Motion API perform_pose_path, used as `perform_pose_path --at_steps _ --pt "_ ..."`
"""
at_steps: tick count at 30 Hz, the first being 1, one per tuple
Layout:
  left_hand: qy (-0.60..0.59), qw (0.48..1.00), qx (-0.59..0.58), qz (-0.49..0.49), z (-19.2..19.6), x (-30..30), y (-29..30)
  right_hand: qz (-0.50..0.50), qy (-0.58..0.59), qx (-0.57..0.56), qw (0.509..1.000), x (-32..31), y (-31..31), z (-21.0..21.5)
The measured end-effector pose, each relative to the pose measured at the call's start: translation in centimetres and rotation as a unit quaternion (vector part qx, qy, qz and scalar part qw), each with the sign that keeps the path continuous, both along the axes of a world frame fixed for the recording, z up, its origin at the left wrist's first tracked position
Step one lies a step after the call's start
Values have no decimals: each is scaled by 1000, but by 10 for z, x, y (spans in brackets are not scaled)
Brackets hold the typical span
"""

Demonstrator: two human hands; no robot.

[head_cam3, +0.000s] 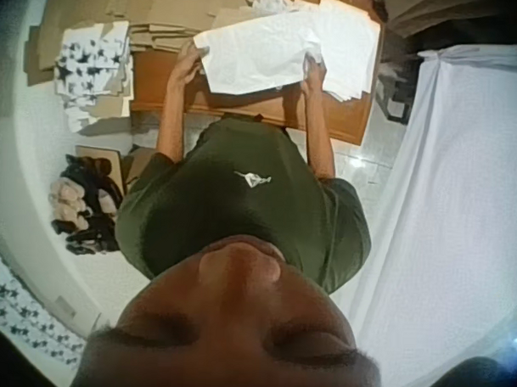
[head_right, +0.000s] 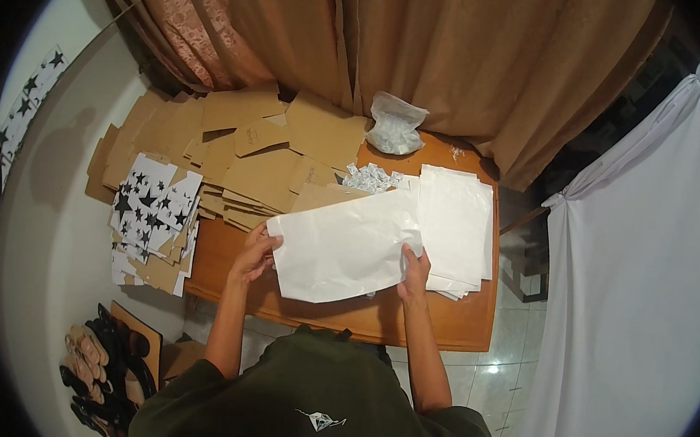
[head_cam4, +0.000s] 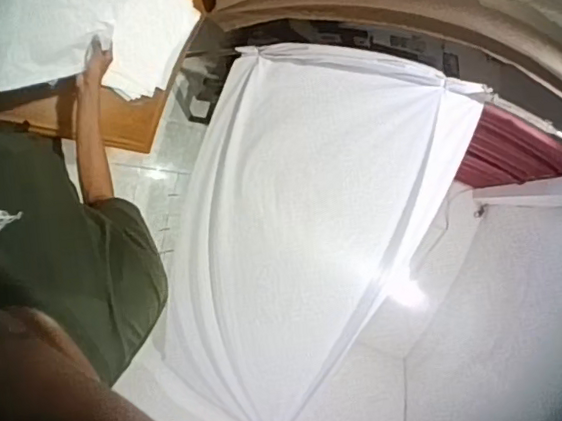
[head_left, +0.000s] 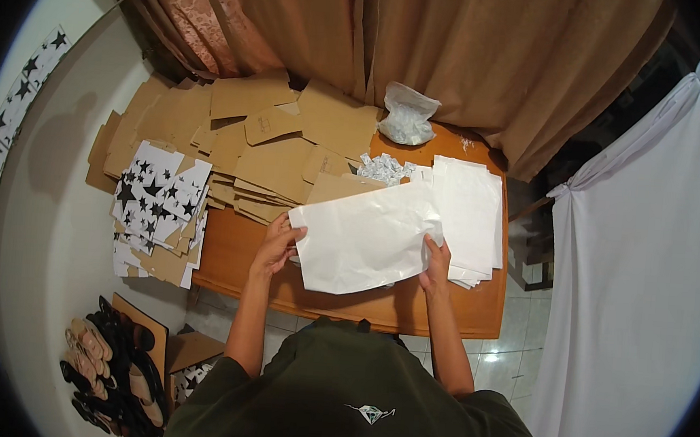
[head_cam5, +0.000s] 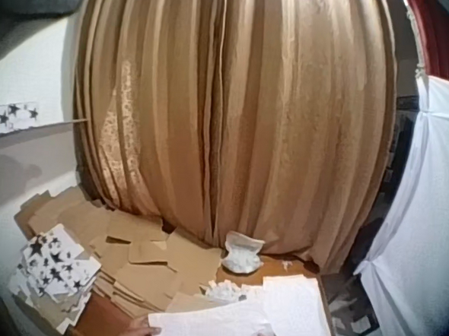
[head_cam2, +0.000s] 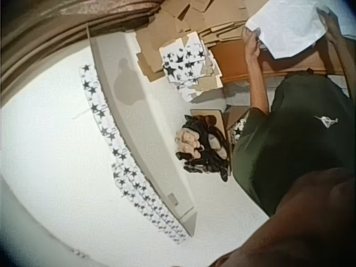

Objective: The recorder folds flat cardboard pieces into completed shoe boxes, places tissue paper inside, and organizes them in a workshop setting.

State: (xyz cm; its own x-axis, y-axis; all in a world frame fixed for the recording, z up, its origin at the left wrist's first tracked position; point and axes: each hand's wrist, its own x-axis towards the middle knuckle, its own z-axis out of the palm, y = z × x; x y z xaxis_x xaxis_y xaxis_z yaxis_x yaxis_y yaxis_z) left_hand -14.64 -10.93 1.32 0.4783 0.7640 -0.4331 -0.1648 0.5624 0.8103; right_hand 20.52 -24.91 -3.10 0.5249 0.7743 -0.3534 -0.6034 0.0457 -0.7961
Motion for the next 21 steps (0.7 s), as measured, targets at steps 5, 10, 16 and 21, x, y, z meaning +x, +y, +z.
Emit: perform_pose_path --at_steps 5,10,16,21 --pt "73 995 63 16 -25 -6 37 -11 -64 -84 994 -24 -10 -36" --pt "218 958 182 50 -39 2 70 1 -184 -202 962 -40 -28 -53" --pt "345 910 228 27 -77 -17 53 -3 -406 -333 851 -62 -24 -53" --pt "307 936 170 -30 -98 -23 38 22 -449 -314 836 -51 -25 -87"
